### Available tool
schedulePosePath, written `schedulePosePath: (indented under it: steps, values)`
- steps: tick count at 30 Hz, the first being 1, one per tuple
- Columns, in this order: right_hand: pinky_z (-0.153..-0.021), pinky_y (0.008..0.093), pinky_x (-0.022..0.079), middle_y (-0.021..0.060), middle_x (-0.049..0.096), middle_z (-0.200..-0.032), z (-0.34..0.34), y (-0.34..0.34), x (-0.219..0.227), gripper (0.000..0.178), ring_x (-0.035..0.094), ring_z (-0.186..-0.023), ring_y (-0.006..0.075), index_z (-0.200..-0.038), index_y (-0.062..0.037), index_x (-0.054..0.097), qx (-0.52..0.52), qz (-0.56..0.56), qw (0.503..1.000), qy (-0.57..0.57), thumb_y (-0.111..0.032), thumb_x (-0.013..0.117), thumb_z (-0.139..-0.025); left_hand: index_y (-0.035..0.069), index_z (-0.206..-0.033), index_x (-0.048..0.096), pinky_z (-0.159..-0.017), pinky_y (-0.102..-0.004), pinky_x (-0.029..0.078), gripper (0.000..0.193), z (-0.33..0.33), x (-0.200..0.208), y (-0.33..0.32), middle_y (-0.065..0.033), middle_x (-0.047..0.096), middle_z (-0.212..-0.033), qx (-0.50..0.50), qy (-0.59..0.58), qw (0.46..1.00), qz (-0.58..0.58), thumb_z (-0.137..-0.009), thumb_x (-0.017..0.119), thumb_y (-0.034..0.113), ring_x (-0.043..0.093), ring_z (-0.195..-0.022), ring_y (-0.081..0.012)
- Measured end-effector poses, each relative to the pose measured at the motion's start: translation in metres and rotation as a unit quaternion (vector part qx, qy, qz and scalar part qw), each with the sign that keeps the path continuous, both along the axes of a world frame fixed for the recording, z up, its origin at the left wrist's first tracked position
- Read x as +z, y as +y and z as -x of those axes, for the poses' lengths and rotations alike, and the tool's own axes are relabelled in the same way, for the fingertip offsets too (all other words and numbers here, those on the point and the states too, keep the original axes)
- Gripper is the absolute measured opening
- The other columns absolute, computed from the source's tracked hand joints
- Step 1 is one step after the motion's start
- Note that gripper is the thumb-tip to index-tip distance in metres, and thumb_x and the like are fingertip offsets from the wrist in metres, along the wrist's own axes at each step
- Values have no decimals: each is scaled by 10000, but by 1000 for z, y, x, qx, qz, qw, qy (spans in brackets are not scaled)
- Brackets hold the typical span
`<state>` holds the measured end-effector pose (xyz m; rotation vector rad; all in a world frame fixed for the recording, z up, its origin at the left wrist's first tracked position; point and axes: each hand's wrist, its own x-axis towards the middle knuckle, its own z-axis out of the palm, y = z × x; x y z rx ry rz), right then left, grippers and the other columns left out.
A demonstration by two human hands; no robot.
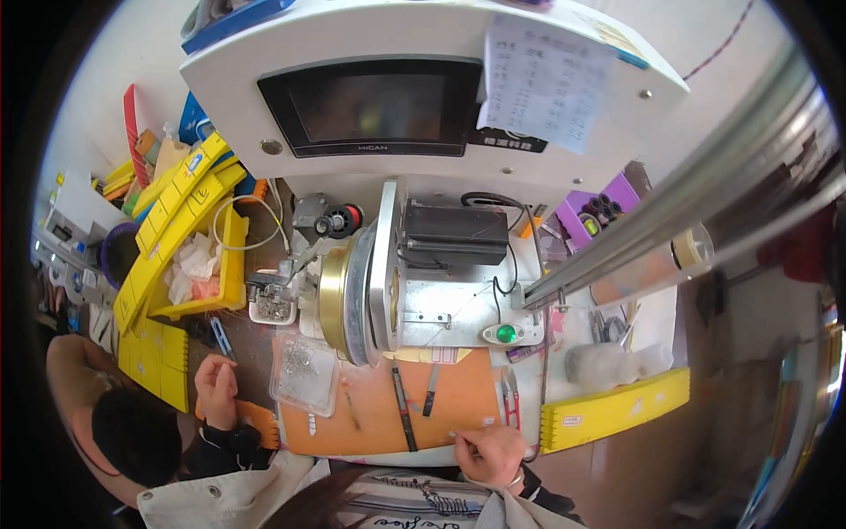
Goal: Manually assembling small electronic parts using tweezers, adhesive, and a specialized machine at a workbench.
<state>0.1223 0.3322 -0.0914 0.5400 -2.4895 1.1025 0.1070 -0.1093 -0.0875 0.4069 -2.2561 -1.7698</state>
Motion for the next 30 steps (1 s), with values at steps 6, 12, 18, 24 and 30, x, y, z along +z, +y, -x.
schedulePosePath:
  steps: [6, 12, 18, 24, 30]
  values:
    - [-471, 336, 419, 19, 564, -570, 1, -1, 4, 188, 569, -483, 215, -811, -95, 692, -40, 15, 999, 28, 7, 743, -661, 12, -915, 617, -521, -180, 333, 45, 1, 30, 21, 31, 524, -705, -7, -39, 996, 78, -928, 579, -6, 455, -580, -27]
    - [-472, 315, 388, 6, 533, -573, -1, -7, -1, 193, 521, -468, 187, -832, -89, 689, -96, -18, 991, 97, 25, 732, -683, -16, -1017, 655, -646, -208, 437, 129, 4, 97, 51, -14, 586, -825, -172, -14, 972, 162, -902, 599, -34, 555, -728, -66]
    - [-482, 306, 380, 14, 526, -563, -5, -14, -4, 189, 523, -478, 185, -870, -54, 684, -112, -28, 990, 85, 61, 703, -721, -4, -1019, 648, -673, -220, 443, 149, 44, 111, 67, -21, 628, -899, -246, -133, 960, 22, -871, 625, -4, 571, -788, -82]
    - [-466, 292, 382, 32, 550, -577, -5, -18, -4, 158, 527, -466, 168, -877, -31, 680, -124, -19, 990, 70, 59, 701, -748, 56, -1042, 661, -670, -295, 486, 243, 66, 64, 75, -74, 643, -930, -326, 59, 855, 399, -809, 730, 69, 604, -750, -192]
    - [-465, 278, 387, 38, 575, -596, -3, -17, -4, 156, 535, -469, 163, -891, -22, 684, -126, -6, 990, 65, 65, 695, -762, 52, -954, 635, -684, -351, 486, 223, 74, 50, 77, -85, 597, -879, -320, 58, 828, 457, -769, 754, 85, 616, -779, -246]
